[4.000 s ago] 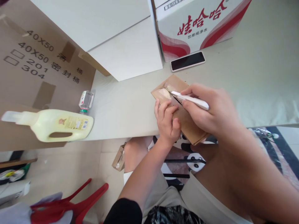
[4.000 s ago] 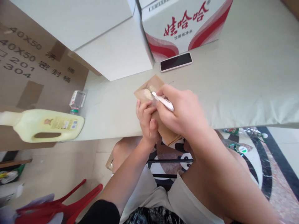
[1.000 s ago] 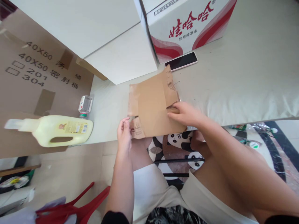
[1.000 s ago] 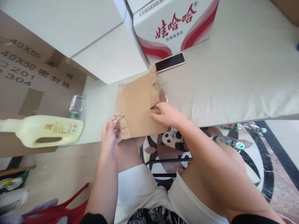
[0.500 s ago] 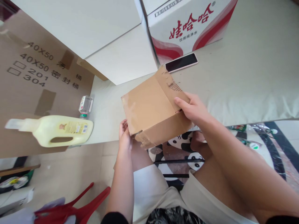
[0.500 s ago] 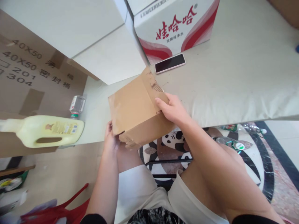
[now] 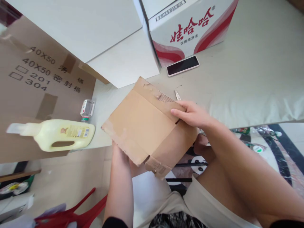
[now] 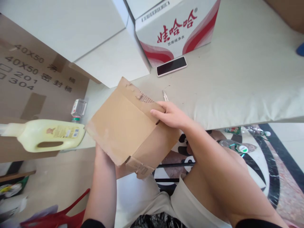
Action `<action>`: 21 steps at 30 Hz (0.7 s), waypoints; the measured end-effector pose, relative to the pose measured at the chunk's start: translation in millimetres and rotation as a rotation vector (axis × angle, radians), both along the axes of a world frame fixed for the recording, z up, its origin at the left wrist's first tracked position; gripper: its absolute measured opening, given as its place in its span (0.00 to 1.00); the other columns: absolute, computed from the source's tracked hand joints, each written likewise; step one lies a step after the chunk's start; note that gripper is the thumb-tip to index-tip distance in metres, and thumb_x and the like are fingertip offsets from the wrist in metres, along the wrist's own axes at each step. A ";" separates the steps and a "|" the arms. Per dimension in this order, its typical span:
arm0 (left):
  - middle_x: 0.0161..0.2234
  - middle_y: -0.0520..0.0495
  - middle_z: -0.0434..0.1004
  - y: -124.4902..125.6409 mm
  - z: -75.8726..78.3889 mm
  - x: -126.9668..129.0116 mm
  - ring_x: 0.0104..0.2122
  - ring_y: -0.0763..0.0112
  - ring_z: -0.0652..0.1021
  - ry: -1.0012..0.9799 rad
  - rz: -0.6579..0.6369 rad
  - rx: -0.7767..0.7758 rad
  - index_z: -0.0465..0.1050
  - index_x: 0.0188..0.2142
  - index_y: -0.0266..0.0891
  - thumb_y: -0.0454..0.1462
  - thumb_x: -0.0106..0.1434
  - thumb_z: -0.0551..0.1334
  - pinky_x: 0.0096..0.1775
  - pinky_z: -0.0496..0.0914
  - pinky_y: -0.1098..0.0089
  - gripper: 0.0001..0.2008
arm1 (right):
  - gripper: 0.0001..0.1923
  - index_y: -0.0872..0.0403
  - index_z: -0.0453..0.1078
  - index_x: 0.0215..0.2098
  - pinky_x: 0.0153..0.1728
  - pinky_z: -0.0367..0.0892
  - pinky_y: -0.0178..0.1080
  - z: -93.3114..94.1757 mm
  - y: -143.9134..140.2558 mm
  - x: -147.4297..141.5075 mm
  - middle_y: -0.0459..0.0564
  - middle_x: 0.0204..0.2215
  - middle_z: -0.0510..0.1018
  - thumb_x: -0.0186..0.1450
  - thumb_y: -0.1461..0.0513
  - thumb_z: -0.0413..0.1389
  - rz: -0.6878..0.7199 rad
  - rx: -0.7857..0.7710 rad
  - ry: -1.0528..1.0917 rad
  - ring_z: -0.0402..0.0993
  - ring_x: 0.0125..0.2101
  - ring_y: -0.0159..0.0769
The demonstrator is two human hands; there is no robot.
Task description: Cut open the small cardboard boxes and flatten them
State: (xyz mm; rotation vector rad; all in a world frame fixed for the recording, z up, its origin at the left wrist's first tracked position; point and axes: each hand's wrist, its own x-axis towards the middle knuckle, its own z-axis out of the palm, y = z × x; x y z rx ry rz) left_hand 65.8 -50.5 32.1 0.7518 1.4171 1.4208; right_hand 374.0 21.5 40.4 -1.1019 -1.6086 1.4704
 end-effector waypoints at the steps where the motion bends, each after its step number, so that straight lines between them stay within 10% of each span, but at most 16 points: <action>1: 0.49 0.50 0.85 -0.7 2.8 1.4 0.50 0.54 0.82 -0.037 0.008 0.008 0.78 0.49 0.50 0.54 0.55 0.72 0.45 0.82 0.58 0.24 | 0.18 0.54 0.76 0.42 0.41 0.73 0.45 -1.7 1.5 -0.7 0.51 0.37 0.81 0.64 0.49 0.57 -0.079 0.046 -0.060 0.78 0.38 0.43; 5: 0.52 0.53 0.84 -5.2 8.9 1.9 0.55 0.55 0.80 -0.144 0.020 0.054 0.78 0.50 0.52 0.57 0.62 0.65 0.49 0.81 0.57 0.22 | 0.20 0.54 0.75 0.48 0.45 0.70 0.46 -5.2 7.4 -0.8 0.56 0.47 0.80 0.61 0.52 0.59 -0.320 0.107 -0.208 0.76 0.43 0.43; 14: 0.47 0.51 0.86 17.4 16.6 -6.2 0.50 0.57 0.82 -0.161 0.057 -0.046 0.80 0.45 0.48 0.50 0.64 0.64 0.46 0.80 0.60 0.15 | 0.16 0.53 0.71 0.35 0.36 0.66 0.40 4.9 13.5 5.0 0.50 0.35 0.80 0.61 0.49 0.58 -0.147 -0.080 -0.132 0.74 0.35 0.39; 21: 0.52 0.44 0.83 66.4 12.0 -15.9 0.61 0.56 0.75 -0.019 0.111 0.251 0.79 0.43 0.45 0.64 0.59 0.58 0.56 0.75 0.65 0.30 | 0.13 0.52 0.75 0.38 0.36 0.66 0.40 -5.9 20.9 -1.5 0.50 0.34 0.82 0.61 0.53 0.57 -0.278 0.058 -0.172 0.75 0.35 0.40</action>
